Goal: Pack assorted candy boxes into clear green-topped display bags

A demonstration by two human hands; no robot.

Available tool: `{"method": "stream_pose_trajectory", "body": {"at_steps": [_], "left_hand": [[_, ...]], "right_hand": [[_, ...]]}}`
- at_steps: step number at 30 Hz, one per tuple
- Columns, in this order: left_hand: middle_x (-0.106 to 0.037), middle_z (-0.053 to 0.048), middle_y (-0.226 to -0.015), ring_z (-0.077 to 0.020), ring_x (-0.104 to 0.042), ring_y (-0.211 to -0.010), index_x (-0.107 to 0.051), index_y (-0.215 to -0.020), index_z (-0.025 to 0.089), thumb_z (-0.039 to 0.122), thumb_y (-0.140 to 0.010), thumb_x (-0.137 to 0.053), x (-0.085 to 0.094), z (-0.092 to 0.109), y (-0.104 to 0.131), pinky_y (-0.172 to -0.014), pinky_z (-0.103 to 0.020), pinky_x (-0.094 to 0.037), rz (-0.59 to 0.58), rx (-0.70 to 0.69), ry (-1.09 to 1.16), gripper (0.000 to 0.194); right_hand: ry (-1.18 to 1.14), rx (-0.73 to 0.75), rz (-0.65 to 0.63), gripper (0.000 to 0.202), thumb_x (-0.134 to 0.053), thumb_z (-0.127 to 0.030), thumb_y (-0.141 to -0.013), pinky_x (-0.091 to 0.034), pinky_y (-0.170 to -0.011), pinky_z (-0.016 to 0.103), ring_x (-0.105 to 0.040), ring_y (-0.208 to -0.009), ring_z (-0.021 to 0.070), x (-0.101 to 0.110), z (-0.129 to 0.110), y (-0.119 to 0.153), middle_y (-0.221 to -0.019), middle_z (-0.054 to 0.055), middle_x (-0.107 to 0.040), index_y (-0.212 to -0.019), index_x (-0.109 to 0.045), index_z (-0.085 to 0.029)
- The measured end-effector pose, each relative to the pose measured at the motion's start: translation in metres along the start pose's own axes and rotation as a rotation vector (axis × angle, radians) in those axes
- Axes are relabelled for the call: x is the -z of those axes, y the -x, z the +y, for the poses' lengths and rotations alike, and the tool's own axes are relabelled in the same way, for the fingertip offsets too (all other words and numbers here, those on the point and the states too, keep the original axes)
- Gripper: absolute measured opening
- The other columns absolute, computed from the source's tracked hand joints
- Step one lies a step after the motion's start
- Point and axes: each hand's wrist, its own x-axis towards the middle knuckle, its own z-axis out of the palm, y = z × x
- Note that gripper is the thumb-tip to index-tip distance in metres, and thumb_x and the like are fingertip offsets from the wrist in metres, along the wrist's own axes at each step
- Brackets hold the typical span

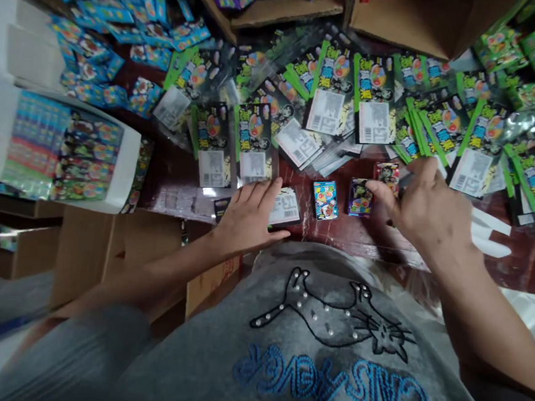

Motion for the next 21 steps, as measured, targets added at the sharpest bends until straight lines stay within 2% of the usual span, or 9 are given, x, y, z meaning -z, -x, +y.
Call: {"method": "stream_pose_trajectory", "body": {"at_steps": [2,4,6,8,11,13,15,17,21], "left_hand": [[-0.058,-0.025,-0.153,-0.0463,-0.056,-0.138,-0.039,-0.164,0.011,0.051,-0.085,-0.081,0.001,-0.003,0.009,-0.115,-0.061,-0.046,0.005,0.031,0.026,0.098],[-0.06,-0.024,-0.151,-0.0446,-0.056,-0.137,-0.045,-0.16,0.013,0.048,-0.088,-0.079,0.002,-0.003,0.016,-0.117,-0.06,-0.045,0.042,0.016,0.047,0.087],[-0.061,-0.022,-0.15,-0.0423,-0.057,-0.138,-0.047,-0.159,0.014,0.049,-0.091,-0.075,0.002,0.0,0.021,-0.119,-0.059,-0.044,0.095,-0.016,0.062,0.081],[-0.061,-0.023,-0.149,-0.041,-0.058,-0.138,-0.046,-0.16,0.013,0.05,-0.093,-0.073,0.001,0.001,0.025,-0.118,-0.058,-0.045,0.139,-0.031,0.07,0.081],[-0.06,-0.024,-0.15,-0.0413,-0.058,-0.137,-0.045,-0.16,0.011,0.053,-0.091,-0.076,-0.004,-0.001,0.03,-0.116,-0.056,-0.047,0.133,-0.022,0.079,0.087],[-0.059,-0.024,-0.151,-0.0422,-0.058,-0.136,-0.045,-0.161,0.011,0.061,-0.091,-0.075,-0.01,-0.004,0.031,-0.116,-0.056,-0.047,0.091,-0.027,0.082,0.092],[-0.058,-0.025,-0.153,-0.0431,-0.057,-0.136,-0.044,-0.162,0.01,0.066,-0.092,-0.072,-0.015,-0.006,0.031,-0.115,-0.056,-0.047,0.042,-0.051,0.073,0.094],[-0.058,-0.026,-0.152,-0.0436,-0.056,-0.136,-0.044,-0.162,0.009,0.066,-0.094,-0.069,-0.019,-0.008,0.029,-0.114,-0.056,-0.047,0.016,-0.071,0.065,0.093],[-0.06,-0.023,-0.147,-0.0428,-0.056,-0.133,-0.043,-0.163,0.011,0.066,-0.088,-0.076,-0.024,-0.006,0.028,-0.114,-0.056,-0.048,0.077,-0.036,0.081,0.098]], "right_hand": [[-0.067,0.313,-0.062,0.097,-0.037,-0.088,-0.096,-0.057,-0.097,0.06,-0.069,-0.117,0.0443,0.003,-0.015,-0.001,-0.13,0.027,-0.069,-0.154,-0.052,-0.011],[-0.137,0.628,-0.133,0.097,-0.053,-0.08,-0.095,-0.047,-0.116,0.063,-0.055,-0.14,0.0452,-0.005,-0.032,-0.003,-0.156,0.024,-0.057,-0.165,-0.039,-0.014],[-0.184,0.773,-0.165,0.103,-0.064,-0.067,-0.096,-0.033,-0.129,0.064,-0.042,-0.153,0.0434,-0.018,-0.045,-0.005,-0.169,0.021,-0.043,-0.173,-0.02,-0.015],[-0.231,0.779,-0.169,0.109,-0.066,-0.059,-0.097,-0.027,-0.133,0.064,-0.04,-0.155,0.0415,-0.029,-0.05,-0.006,-0.168,0.022,-0.043,-0.175,-0.006,-0.014],[-0.296,0.759,-0.174,0.12,-0.063,-0.07,-0.094,-0.03,-0.132,0.065,-0.042,-0.153,0.043,-0.038,-0.042,-0.007,-0.166,0.023,-0.043,-0.175,0.006,-0.014],[-0.265,0.73,-0.171,0.123,-0.059,-0.077,-0.093,-0.023,-0.133,0.07,-0.036,-0.157,0.0458,-0.041,-0.032,-0.011,-0.168,0.024,-0.041,-0.175,0.009,-0.015],[-0.199,0.697,-0.18,0.119,-0.058,-0.075,-0.094,-0.012,-0.134,0.073,-0.035,-0.157,0.0464,-0.046,-0.023,-0.015,-0.165,0.023,-0.045,-0.175,0.006,-0.016],[-0.169,0.692,-0.187,0.111,-0.06,-0.068,-0.095,-0.008,-0.134,0.074,-0.042,-0.151,0.0444,-0.052,-0.017,-0.019,-0.154,0.02,-0.055,-0.176,-0.004,-0.017],[-0.266,0.683,-0.067,0.098,-0.067,-0.059,-0.092,-0.015,-0.13,0.077,-0.057,-0.13,0.0401,-0.06,-0.018,-0.014,-0.138,0.015,-0.062,-0.171,-0.025,-0.021]]}}
